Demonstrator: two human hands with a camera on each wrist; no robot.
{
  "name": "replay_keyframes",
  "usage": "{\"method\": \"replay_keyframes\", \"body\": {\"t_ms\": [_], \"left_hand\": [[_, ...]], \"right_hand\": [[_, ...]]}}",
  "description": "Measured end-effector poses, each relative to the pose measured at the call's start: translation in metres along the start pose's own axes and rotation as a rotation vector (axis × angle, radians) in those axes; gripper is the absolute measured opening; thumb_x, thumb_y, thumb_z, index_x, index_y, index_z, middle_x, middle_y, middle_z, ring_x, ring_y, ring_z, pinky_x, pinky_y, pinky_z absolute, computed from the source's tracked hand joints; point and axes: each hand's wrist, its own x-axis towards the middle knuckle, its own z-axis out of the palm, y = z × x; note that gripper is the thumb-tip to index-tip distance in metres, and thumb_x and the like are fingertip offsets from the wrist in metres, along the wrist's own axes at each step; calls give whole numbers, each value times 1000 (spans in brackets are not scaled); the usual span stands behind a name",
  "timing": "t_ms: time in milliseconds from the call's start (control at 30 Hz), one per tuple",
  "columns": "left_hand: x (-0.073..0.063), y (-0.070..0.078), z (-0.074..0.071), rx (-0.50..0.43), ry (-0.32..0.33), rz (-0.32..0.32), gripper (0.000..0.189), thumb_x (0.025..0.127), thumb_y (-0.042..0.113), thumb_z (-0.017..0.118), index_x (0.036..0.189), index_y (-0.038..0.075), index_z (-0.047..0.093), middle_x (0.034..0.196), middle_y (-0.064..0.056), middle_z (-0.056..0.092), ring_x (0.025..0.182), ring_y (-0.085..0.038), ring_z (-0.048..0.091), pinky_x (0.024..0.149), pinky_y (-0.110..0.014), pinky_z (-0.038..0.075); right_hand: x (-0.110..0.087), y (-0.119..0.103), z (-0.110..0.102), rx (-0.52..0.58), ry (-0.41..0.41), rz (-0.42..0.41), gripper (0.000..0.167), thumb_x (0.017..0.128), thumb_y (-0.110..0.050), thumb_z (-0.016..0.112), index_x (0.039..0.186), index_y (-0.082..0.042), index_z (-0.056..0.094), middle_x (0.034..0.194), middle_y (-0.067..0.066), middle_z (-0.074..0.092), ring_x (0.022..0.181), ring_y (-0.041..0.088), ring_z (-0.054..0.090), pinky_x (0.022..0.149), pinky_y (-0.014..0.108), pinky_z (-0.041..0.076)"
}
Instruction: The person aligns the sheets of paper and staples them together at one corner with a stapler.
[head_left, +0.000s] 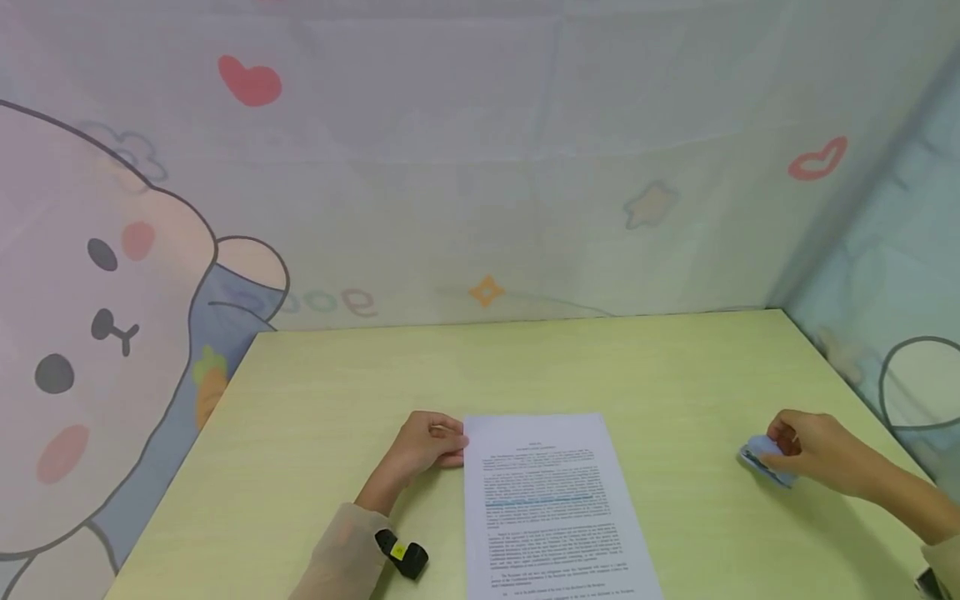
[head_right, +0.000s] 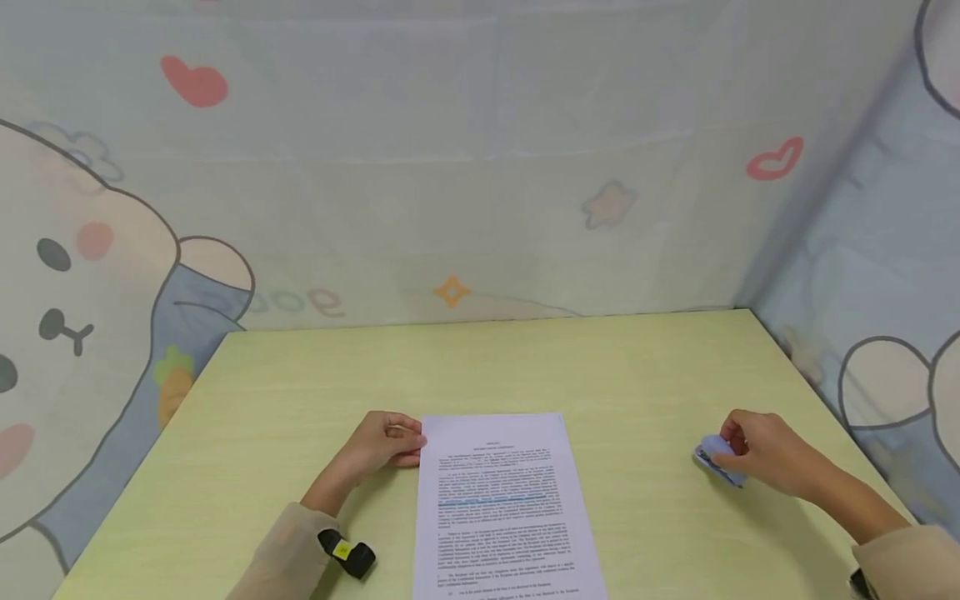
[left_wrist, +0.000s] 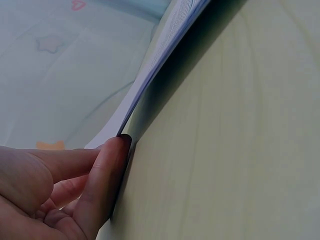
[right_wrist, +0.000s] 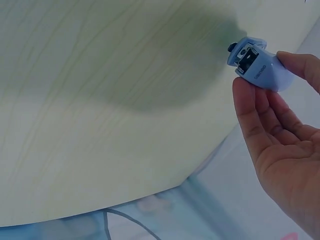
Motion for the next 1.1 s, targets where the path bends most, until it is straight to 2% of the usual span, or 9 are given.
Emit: {"method": "replay_keyframes", "body": {"t_ms": [333,767,1100], "left_hand": [[1,-3,-1,-13,-20,16,21,90,-7,68,110,-13,64,85,-16,69,68,-19,69,65,-32,62],[0,-2,0,5,-1,3,22,90,-5,69,110,-12,65,88,-17,68,69,-19,68,65,-33,62],[0,-1,-1,-16,-5,10,22,90,-6,68,111,-13,64,89,-18,69,70,-19,69,66,-32,62]], "right_hand": [[-9,2,5,9,-37,-11,23,84,-7,78,88,-1,57,73,-4,51,63,0,43,50,23,43],[-11,3,5,-6,-54,7,25,84,-8,78,86,-2,53,72,-4,49,60,1,41,49,23,42],[-12,0,6,70,-81,32,26,87,-6,75,88,-2,50,71,0,47,54,3,46,45,25,48]]}}
